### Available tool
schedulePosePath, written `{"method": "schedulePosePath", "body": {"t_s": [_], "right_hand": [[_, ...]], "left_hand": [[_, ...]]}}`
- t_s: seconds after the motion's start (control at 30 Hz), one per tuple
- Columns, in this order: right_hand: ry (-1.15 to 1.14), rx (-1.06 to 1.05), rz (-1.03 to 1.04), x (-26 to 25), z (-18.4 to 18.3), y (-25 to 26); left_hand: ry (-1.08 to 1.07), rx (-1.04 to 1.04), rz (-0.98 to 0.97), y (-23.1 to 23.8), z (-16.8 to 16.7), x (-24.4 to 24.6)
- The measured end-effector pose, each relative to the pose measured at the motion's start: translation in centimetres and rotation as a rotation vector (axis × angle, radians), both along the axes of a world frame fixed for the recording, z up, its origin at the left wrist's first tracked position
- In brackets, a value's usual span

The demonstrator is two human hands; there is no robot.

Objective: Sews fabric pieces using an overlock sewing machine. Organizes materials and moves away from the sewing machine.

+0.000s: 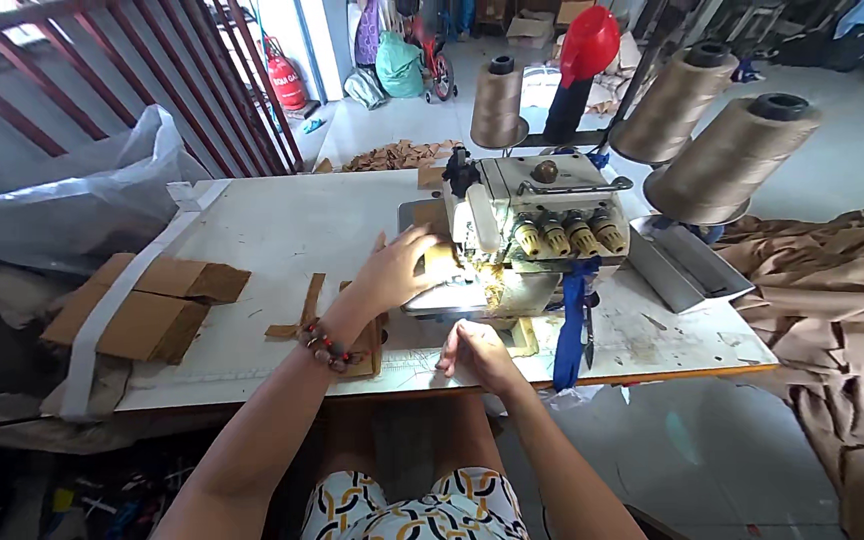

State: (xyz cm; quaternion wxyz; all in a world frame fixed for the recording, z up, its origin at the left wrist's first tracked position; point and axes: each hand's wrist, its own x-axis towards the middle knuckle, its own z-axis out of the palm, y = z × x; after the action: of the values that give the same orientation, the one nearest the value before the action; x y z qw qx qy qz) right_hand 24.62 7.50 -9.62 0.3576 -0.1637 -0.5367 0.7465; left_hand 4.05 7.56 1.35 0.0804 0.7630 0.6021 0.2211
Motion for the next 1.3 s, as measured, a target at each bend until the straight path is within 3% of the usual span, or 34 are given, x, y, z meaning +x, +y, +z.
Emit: {"method": "schedulePosePath", "body": {"t_s": [0.07,0.13,0.23,0.33,0.4,0.5,0.57,0.63,0.8,1.07,1.2,1.3], "right_hand": [[0.015,-0.014,-0.012,-0.1,-0.1,-0.1],[0.014,-0.018,-0.012,-0.3,-0.1,-0.1],[0.01,0.013,-0.002,-0.7,-0.1,-0.1],[0.009,0.03,-0.022,-0.7,-0.3,-0.2],[-0.009,0.044,-0.044,-0.6,-0.3,-0.3],[-0.071,0.122,-0.091,-1.0,0.0,-0.6],[-0.12,0.196,-0.073,-1.2,0.1,-1.3],[-0.143,0.119,-0.046,-1.2,0.6,-2.5],[-0.14,-0.191,-0.173,-0.4,1.7,-3.7],[-0.154,-0.155,-0.171,0.1,2.4,-1.6],[-0.064,-0.161,-0.142,-0.1,2.9,-1.1],[0.008,-0.146,-0.049,-0.1,2.7,-0.5]], "left_hand": [[-0.028,-0.003,0.145,-2.2,-0.6,-1.9],[-0.014,-0.143,0.269,-3.1,-2.8,-4.7],[0.086,-0.265,0.299,-3.4,-7.2,-7.6],[0.118,-0.126,0.263,-4.1,-8.7,-8.0],[0.059,0.125,0.248,-4.6,-9.4,-7.8],[0.0,0.427,0.134,-5.1,-7.5,-4.7],[0.025,0.459,0.027,-5.4,-5.7,-1.3],[0.072,0.477,-0.033,-5.3,-5.1,1.6],[0.137,0.363,-0.068,-5.2,-4.9,4.7],[0.171,0.271,-0.038,-3.9,-3.4,5.4],[0.185,0.328,-0.078,-4.4,-2.9,5.2],[0.162,0.25,-0.083,-3.7,-2.7,4.4]]}}
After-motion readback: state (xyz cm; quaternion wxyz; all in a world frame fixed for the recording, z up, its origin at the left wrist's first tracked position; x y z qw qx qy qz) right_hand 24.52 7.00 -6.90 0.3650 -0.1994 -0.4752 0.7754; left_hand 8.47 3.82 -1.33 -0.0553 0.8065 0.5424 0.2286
